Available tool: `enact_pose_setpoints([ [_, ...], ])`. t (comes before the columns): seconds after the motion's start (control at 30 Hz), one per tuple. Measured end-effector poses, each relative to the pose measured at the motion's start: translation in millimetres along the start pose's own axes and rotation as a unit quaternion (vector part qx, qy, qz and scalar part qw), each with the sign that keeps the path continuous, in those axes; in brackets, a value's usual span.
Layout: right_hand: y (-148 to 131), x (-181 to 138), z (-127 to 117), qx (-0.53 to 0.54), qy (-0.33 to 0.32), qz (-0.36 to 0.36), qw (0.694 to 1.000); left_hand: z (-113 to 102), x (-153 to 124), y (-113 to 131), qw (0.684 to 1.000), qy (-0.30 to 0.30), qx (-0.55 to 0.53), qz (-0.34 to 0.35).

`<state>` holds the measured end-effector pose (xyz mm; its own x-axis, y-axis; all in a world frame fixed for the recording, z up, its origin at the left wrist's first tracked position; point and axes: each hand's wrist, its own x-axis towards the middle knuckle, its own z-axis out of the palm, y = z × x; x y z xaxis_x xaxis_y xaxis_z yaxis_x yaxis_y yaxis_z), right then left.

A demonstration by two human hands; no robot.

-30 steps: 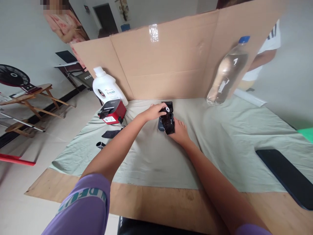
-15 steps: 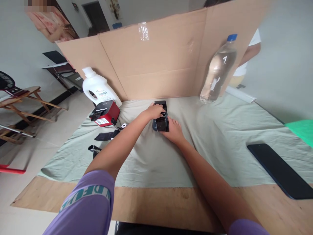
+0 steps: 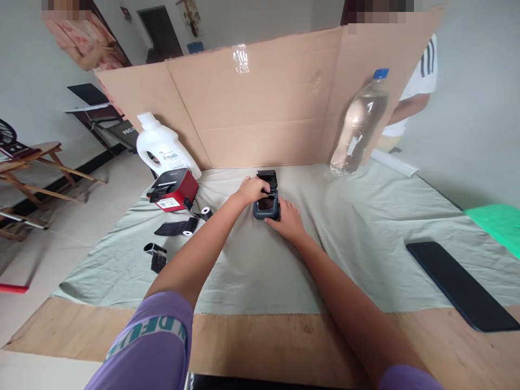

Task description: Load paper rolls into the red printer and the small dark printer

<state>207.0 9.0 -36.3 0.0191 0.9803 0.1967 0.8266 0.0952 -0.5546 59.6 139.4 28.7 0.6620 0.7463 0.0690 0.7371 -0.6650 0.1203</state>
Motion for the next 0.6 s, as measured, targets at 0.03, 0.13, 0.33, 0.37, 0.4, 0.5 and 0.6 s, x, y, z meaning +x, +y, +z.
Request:
enact_pose_setpoints([
  [0.03,-0.3,-0.2,-0.5,-0.002,-0.001,0.0,1.0,-0.6,-0.2,0.6,1.0,-0.006,0.011,0.007],
  [0.13,-1.2,-0.6,-1.7,-0.008,-0.001,-0.001,1.0,-3.1,1.8,5.1,0.998,-0.017,0.054,0.02],
  [0.33,-2.6,-1.3,-3.2,-0.002,0.002,-0.005,1.0,-10.1,3.9,11.1,0.998,-0.026,0.052,0.0],
  [0.37,-2.2,-1.2,-3.0,-0.001,0.002,-0.004,1.0,-11.6,-0.4,11.3,0.999,-0.017,0.038,-0.006],
  [0.4,-1.6,-0.9,-2.5,-0.001,0.002,-0.003,1.0,-12.8,-6.9,11.5,1.0,-0.003,0.021,-0.01],
  [0.5,1.2,0.1,-0.6,0.004,0.005,-0.008,1.0,-12.1,-38.4,13.4,0.995,0.079,-0.061,-0.026],
  [0.6,2.0,0.5,0.1,0.014,0.004,-0.01,1.0,-0.3,-74.8,17.6,0.982,0.143,-0.119,-0.021],
])
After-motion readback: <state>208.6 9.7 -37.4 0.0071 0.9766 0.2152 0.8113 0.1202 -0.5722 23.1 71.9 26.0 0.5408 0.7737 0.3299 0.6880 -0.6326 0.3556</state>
